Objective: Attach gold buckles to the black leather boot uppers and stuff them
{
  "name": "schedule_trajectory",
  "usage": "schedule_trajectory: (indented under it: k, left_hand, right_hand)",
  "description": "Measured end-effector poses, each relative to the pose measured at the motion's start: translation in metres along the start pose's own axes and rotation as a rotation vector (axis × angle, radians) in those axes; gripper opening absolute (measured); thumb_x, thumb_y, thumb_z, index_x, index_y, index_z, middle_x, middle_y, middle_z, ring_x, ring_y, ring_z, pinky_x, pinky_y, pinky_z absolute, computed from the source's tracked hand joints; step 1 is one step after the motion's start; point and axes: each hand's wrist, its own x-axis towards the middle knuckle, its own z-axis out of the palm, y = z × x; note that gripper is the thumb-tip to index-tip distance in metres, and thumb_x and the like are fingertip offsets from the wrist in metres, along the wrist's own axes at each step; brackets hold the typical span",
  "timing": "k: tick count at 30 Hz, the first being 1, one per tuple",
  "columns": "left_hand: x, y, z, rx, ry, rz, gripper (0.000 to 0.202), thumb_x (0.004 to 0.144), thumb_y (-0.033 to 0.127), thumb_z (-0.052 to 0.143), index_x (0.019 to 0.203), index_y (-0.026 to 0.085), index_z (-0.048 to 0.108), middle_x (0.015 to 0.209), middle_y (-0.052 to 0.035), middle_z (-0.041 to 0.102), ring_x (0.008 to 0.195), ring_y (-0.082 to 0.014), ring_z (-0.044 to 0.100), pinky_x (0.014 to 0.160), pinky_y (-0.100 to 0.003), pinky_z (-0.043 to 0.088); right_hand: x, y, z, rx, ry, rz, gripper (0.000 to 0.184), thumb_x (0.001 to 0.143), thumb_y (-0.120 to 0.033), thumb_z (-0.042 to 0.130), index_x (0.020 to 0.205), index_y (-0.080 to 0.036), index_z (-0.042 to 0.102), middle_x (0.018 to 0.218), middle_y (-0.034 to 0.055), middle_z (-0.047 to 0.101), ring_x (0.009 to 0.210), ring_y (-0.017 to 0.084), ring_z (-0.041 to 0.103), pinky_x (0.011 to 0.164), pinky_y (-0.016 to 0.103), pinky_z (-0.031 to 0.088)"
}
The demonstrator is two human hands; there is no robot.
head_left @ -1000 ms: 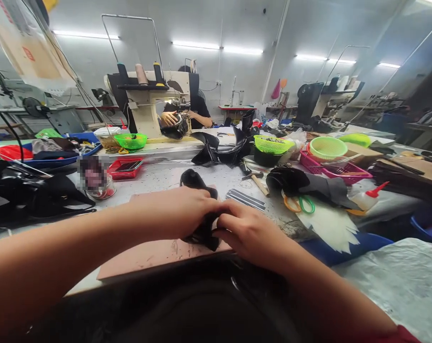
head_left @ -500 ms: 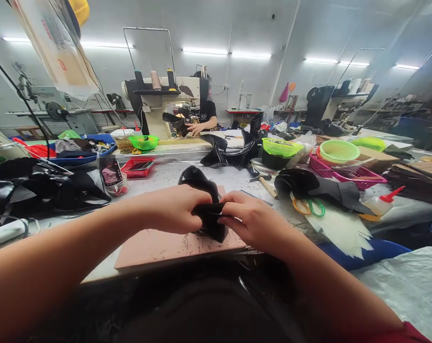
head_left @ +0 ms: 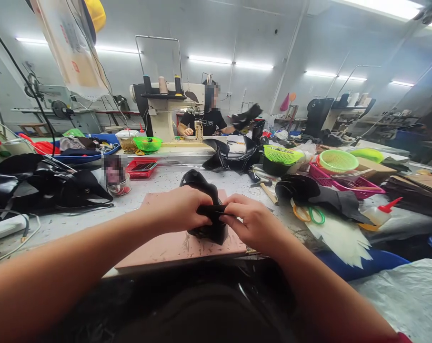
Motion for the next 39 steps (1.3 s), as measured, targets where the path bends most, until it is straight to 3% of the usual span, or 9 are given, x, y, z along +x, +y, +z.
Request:
schedule_trajectory:
  k: [9,14,17,20,25,27,30,35,39]
  left_hand:
    - [0.004,-0.003,0.009,-0.091,0.151,0.030,0.014,0.071,0.030,0.061,0.077,0.020,0.069,0.068,0.0009,0.064,0.065,-0.0144,0.056,0.054,-0.021,0.033]
    - [0.000,-0.004,0.007,-0.202,0.315,0.181,0.007,0.072,0.020,0.062,0.070,0.017,0.068,0.067,-0.0006,0.060,0.068,-0.0139,0.054,0.066,-0.024,0.038]
    - [-0.007,-0.008,-0.002,-0.325,0.306,0.228,0.008,0.072,0.020,0.062,0.068,0.016,0.067,0.064,0.0003,0.056,0.065,-0.0131,0.053,0.064,-0.024,0.038]
    - [-0.014,-0.015,-0.009,-0.493,0.296,0.186,0.008,0.070,0.021,0.062,0.068,0.015,0.066,0.066,0.0003,0.056,0.065,-0.0129,0.052,0.060,-0.023,0.038]
    - [-0.021,-0.023,-0.008,-0.742,0.324,0.228,0.006,0.067,0.020,0.064,0.068,0.014,0.064,0.066,0.0004,0.054,0.067,-0.0132,0.052,0.062,-0.024,0.041]
    - [-0.021,-0.024,-0.004,-0.809,0.343,0.251,0.005,0.066,0.019,0.064,0.067,0.014,0.063,0.066,0.0004,0.054,0.066,-0.0129,0.051,0.062,-0.024,0.041]
    - [-0.020,-0.024,-0.001,-0.840,0.368,0.251,0.007,0.067,0.020,0.062,0.065,0.015,0.059,0.065,0.0004,0.054,0.067,-0.0130,0.051,0.063,-0.025,0.042]
    - [-0.014,-0.013,-0.002,-0.600,0.417,0.051,0.016,0.061,0.028,0.070,0.066,0.016,0.062,0.067,0.0014,0.058,0.066,-0.0135,0.050,0.061,-0.024,0.041]
    - [-0.009,-0.003,-0.003,-0.687,0.389,0.012,0.008,0.063,0.024,0.066,0.064,0.016,0.064,0.063,0.0029,0.057,0.062,-0.0117,0.050,0.058,-0.022,0.041]
  right_hand:
    - [0.004,-0.001,0.004,0.020,0.091,0.028,0.019,0.082,-0.016,0.052,0.064,-0.016,0.058,0.080,0.0047,0.059,0.069,0.014,0.054,0.063,0.027,0.042]
    - [0.008,0.002,0.004,0.214,0.209,0.080,0.016,0.078,-0.020,0.056,0.062,-0.017,0.058,0.081,0.0052,0.059,0.072,0.015,0.055,0.065,0.028,0.042]
    - [0.010,0.013,0.007,0.635,0.037,0.088,0.010,0.070,-0.025,0.067,0.072,-0.017,0.063,0.089,0.0043,0.061,0.082,0.017,0.056,0.073,0.029,0.044]
    - [0.011,0.022,0.017,0.978,-0.162,0.160,0.024,0.067,-0.029,0.071,0.087,-0.018,0.064,0.080,0.0011,0.061,0.073,0.014,0.055,0.067,0.026,0.045]
    - [0.012,0.028,0.029,1.289,-0.259,0.119,0.029,0.065,-0.037,0.074,0.087,-0.018,0.068,0.085,0.0018,0.063,0.078,0.015,0.057,0.074,0.028,0.045]
    - [0.014,0.028,0.028,1.283,-0.264,0.104,0.030,0.063,-0.038,0.075,0.085,-0.019,0.069,0.084,0.0018,0.063,0.078,0.016,0.057,0.075,0.029,0.045]
    - [0.016,0.026,0.024,1.160,-0.144,0.124,0.024,0.065,-0.038,0.073,0.079,-0.019,0.070,0.078,0.0012,0.061,0.074,0.015,0.055,0.072,0.029,0.044]
    - [0.016,0.025,0.018,0.988,-0.021,0.135,0.028,0.065,-0.045,0.072,0.071,-0.018,0.068,0.080,0.0029,0.056,0.074,0.016,0.052,0.067,0.029,0.045]
    - [0.014,0.025,0.014,0.977,-0.025,0.105,0.029,0.064,-0.048,0.071,0.071,-0.020,0.069,0.082,0.0034,0.055,0.079,0.018,0.052,0.071,0.032,0.044]
